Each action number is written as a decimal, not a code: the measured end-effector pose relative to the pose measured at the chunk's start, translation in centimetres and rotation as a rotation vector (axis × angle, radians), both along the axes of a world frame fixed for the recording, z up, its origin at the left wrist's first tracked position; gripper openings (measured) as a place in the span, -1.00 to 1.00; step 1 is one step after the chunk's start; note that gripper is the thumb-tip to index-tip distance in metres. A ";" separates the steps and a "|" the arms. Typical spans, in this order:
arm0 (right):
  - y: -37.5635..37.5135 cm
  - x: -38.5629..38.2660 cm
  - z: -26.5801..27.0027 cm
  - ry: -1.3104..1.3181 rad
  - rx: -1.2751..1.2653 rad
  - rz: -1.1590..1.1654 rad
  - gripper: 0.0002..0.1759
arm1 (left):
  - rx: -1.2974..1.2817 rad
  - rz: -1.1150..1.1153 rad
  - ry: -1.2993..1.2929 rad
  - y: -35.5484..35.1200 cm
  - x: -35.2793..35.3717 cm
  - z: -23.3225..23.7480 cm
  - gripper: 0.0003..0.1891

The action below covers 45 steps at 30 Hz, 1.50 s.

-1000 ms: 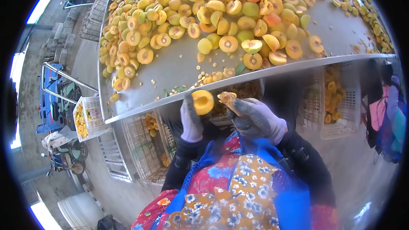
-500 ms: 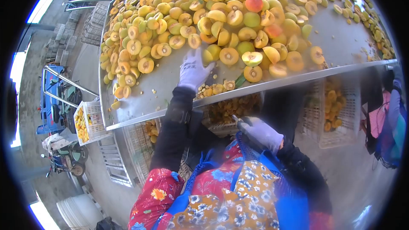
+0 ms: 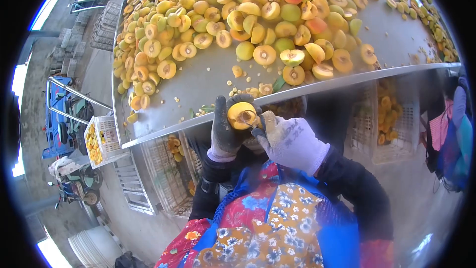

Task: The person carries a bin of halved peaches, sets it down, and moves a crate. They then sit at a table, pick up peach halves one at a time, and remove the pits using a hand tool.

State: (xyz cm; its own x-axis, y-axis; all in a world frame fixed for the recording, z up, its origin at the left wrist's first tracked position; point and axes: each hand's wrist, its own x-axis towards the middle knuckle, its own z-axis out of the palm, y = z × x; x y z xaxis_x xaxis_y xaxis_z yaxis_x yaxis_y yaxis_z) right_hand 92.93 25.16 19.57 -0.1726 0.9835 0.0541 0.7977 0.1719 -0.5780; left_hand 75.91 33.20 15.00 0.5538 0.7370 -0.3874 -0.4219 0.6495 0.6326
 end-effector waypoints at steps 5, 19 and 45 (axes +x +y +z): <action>-1.0 -0.5 -1.2 -0.040 -0.013 0.054 -0.59 | 0.176 0.037 0.220 -1.8 0.2 0.8 -0.42; -1.7 -0.9 -3.4 0.352 -0.212 0.064 -0.56 | 0.540 0.099 0.621 -3.2 0.8 1.8 -0.51; -2.4 0.2 -3.5 0.550 -0.278 0.106 -0.75 | 0.759 0.067 0.822 -4.4 1.3 0.8 -0.49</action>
State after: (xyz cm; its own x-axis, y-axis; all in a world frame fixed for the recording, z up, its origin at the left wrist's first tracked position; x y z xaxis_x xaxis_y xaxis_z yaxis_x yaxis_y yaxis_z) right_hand 93.14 22.80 16.04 -0.2894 0.9527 -0.0924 0.3575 0.0181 -0.9337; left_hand 77.18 28.80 15.77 0.2871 0.9563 -0.0549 0.2867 -0.0311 0.9575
